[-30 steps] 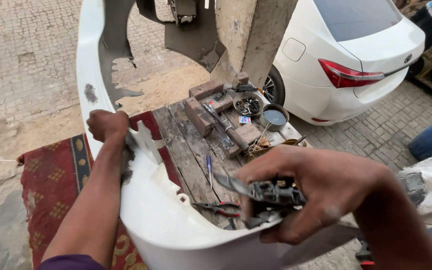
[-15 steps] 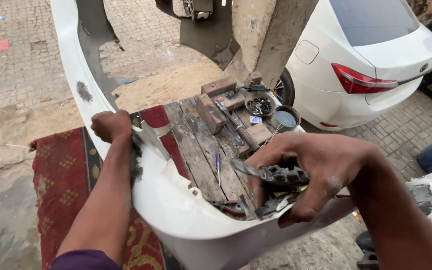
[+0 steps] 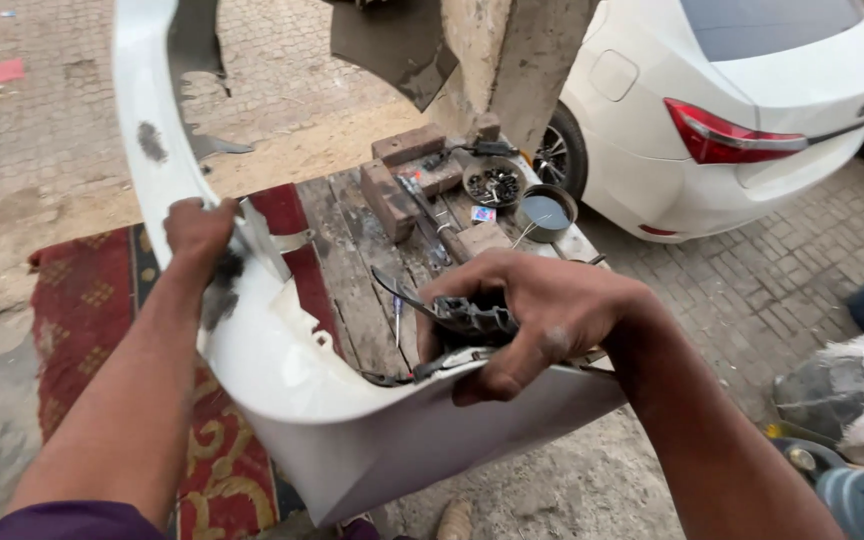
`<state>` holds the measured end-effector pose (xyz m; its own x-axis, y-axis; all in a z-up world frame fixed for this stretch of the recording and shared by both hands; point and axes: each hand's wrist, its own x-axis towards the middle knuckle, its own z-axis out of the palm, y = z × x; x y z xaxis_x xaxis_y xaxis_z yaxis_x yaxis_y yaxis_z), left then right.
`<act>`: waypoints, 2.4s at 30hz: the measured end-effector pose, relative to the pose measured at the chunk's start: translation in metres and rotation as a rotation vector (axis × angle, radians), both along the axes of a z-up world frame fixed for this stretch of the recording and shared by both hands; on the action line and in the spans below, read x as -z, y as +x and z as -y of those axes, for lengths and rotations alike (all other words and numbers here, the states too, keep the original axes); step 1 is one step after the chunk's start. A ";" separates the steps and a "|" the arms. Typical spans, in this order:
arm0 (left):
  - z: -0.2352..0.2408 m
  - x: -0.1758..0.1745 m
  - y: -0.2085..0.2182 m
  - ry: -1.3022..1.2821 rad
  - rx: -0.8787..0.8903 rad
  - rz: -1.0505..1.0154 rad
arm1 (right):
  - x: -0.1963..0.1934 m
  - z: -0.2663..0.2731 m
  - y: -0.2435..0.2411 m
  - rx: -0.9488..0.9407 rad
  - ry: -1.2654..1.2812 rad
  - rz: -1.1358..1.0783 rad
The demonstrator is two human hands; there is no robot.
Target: The person holds a white car bumper and uses a knife to scrape off black residue from its surface. They then use pliers to remove small metal clips and fasteners from the bumper's edge, placing the removed parts aside.
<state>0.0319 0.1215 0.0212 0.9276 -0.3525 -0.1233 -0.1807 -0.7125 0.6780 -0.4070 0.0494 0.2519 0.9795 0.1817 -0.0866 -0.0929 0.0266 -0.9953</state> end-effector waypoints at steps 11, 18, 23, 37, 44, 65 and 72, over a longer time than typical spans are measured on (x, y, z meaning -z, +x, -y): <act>-0.005 -0.057 -0.074 -0.263 -0.020 -0.145 | -0.007 -0.004 -0.005 0.090 -0.062 -0.098; -0.006 -0.059 -0.061 -0.200 -0.179 -0.157 | -0.008 -0.017 -0.011 0.142 -0.439 -0.069; -0.032 -0.066 -0.053 -0.268 -0.178 -0.095 | -0.026 -0.053 -0.003 0.181 -0.477 -0.074; -0.012 -0.052 -0.049 -0.435 -0.299 -0.129 | -0.026 0.001 0.004 0.133 -0.317 0.169; 0.007 -0.009 -0.056 -0.428 -0.303 0.011 | -0.011 0.016 -0.018 0.200 -0.375 0.035; 0.005 -0.034 -0.066 -0.189 0.165 -0.080 | 0.004 0.025 -0.040 0.341 -0.454 -0.250; 0.005 -0.100 -0.134 -0.735 0.496 0.702 | -0.006 0.013 -0.028 0.392 -0.515 -0.290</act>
<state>-0.1021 0.1169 0.1214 0.4477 -0.4727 0.7591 -0.8383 0.0736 0.5402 -0.4351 0.0366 0.2582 0.8891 -0.3133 -0.3338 -0.4356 -0.3549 -0.8272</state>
